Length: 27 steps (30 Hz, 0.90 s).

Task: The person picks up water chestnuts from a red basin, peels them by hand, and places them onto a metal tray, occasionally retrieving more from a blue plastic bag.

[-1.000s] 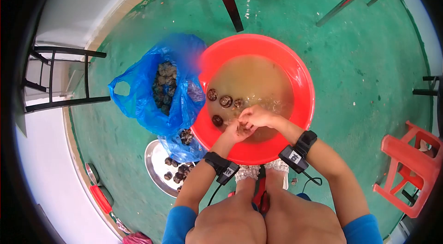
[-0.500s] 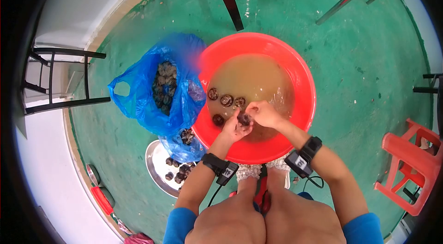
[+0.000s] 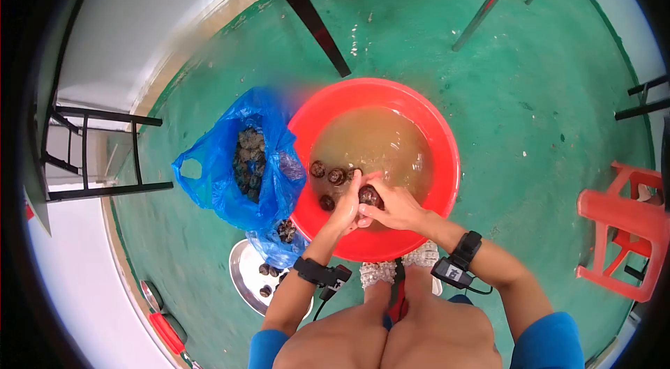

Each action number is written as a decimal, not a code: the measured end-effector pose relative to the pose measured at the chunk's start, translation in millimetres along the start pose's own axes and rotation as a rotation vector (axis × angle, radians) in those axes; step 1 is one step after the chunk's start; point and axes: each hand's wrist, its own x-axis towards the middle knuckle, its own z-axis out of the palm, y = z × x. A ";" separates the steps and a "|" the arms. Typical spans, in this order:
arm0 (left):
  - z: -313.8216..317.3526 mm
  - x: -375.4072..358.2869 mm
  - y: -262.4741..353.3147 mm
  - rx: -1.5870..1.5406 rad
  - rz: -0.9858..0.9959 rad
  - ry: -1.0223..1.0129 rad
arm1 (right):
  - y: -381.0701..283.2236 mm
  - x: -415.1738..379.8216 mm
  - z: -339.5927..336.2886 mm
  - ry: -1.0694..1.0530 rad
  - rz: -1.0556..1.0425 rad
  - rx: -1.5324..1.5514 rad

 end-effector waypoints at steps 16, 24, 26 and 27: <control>-4.5 2.7 -12.2 -0.030 -0.079 0.096 | 10.8 -0.6 45.3 0.323 0.127 0.396; 0.9 9.2 -10.1 -0.052 -0.014 0.125 | 12.1 17.7 17.9 0.200 0.316 0.578; 4.9 6.1 -5.2 -0.032 -0.001 0.101 | 11.9 15.2 8.8 0.159 0.276 0.589; 4.0 6.2 -5.5 -0.033 -0.001 0.103 | 13.5 13.9 6.1 0.122 0.233 0.599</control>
